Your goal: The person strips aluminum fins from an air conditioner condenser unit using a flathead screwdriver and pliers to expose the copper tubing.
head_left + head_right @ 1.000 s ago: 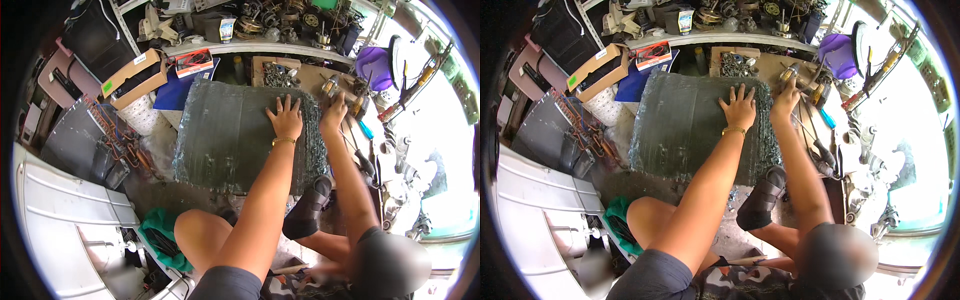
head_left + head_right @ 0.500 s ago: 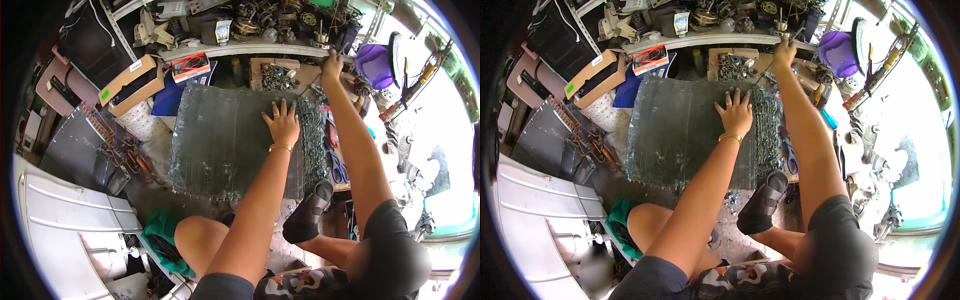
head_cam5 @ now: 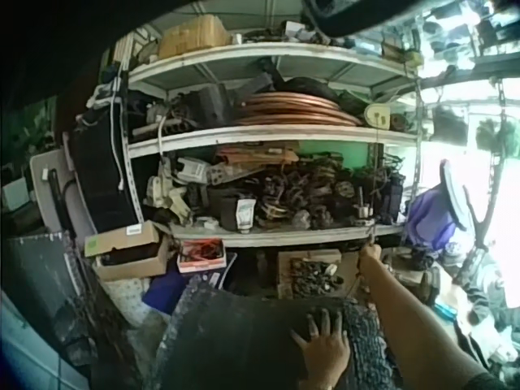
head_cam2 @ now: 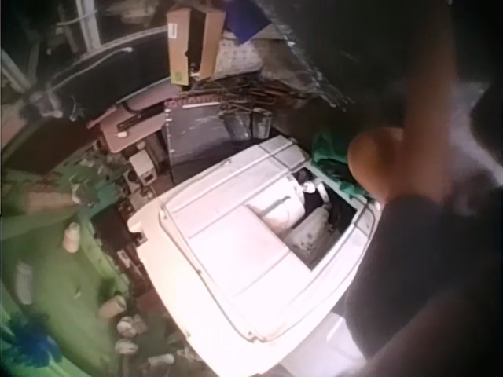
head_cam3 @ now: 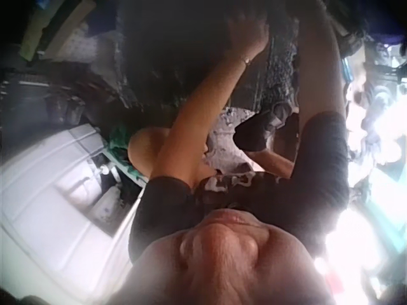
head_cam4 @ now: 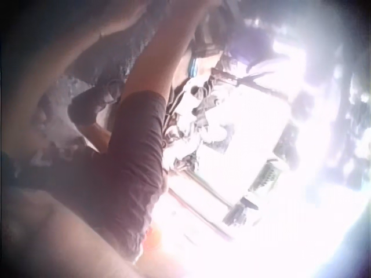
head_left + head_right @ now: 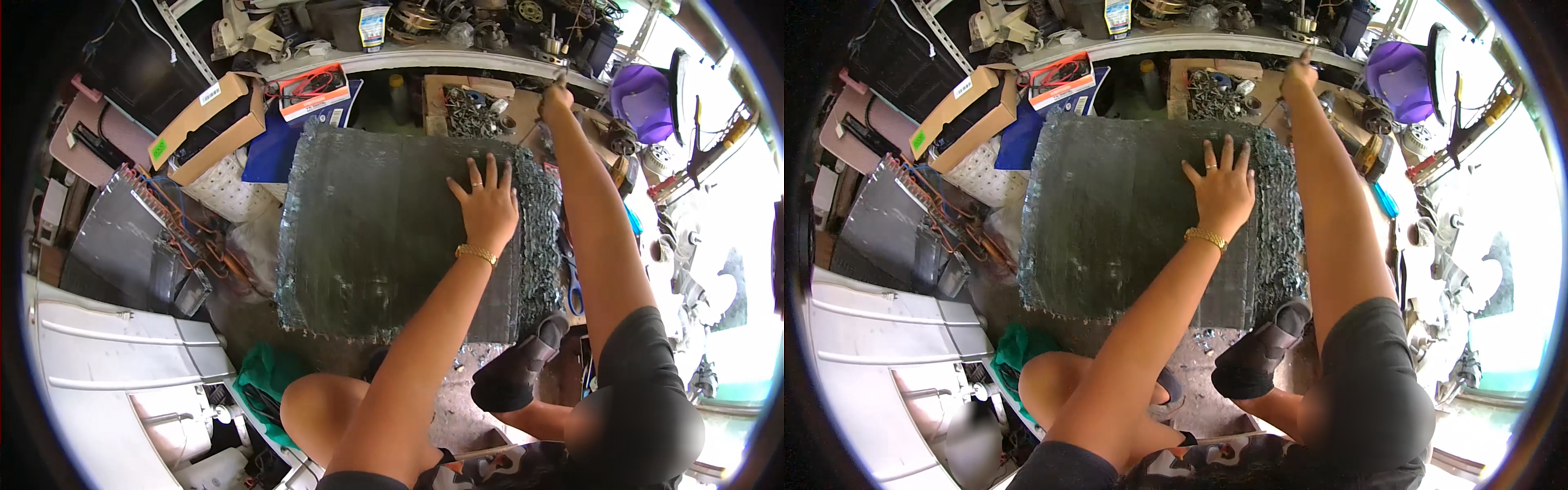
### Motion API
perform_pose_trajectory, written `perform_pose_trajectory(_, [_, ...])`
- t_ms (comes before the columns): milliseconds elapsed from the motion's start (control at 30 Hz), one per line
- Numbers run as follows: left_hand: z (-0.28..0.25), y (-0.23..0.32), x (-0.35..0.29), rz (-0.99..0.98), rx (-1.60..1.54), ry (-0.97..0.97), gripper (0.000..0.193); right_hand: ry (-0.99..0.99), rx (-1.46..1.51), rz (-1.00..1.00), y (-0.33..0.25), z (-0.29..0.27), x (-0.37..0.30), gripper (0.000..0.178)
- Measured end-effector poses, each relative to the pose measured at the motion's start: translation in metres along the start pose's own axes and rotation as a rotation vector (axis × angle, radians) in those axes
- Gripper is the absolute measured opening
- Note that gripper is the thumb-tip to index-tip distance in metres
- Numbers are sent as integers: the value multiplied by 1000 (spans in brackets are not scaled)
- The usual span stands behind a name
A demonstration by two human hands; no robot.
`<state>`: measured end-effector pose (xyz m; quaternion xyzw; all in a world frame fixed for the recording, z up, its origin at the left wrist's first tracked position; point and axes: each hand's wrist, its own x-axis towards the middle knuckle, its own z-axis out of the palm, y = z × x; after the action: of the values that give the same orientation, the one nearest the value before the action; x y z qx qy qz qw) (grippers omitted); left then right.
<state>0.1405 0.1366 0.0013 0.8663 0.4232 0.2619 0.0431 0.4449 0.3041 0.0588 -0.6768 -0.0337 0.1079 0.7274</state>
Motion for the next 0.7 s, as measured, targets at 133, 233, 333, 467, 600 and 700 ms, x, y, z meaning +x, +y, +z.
perform_pose_trajectory(133, [0,-3,2,58,-19,19,49,114,225,101,-2,-2,2,55])
perform_pose_trajectory(233, [0,-1,6,32,-11,2,50,-359,205,-239,-29,-9,-50,55])
perform_pose_trajectory(333, [-3,2,7,30,-96,18,48,-771,23,-573,-34,-41,-133,51])
perform_pose_trajectory(467, [0,2,8,35,-63,-41,48,-1181,-551,-1187,-18,-78,-227,45])
perform_pose_trajectory(600, [21,-13,7,31,-218,-121,59,-1367,-903,-1307,-3,-70,-266,47])
perform_pose_trajectory(700, [37,-18,5,85,-139,-32,71,-1408,-991,-1385,26,-51,-279,50])
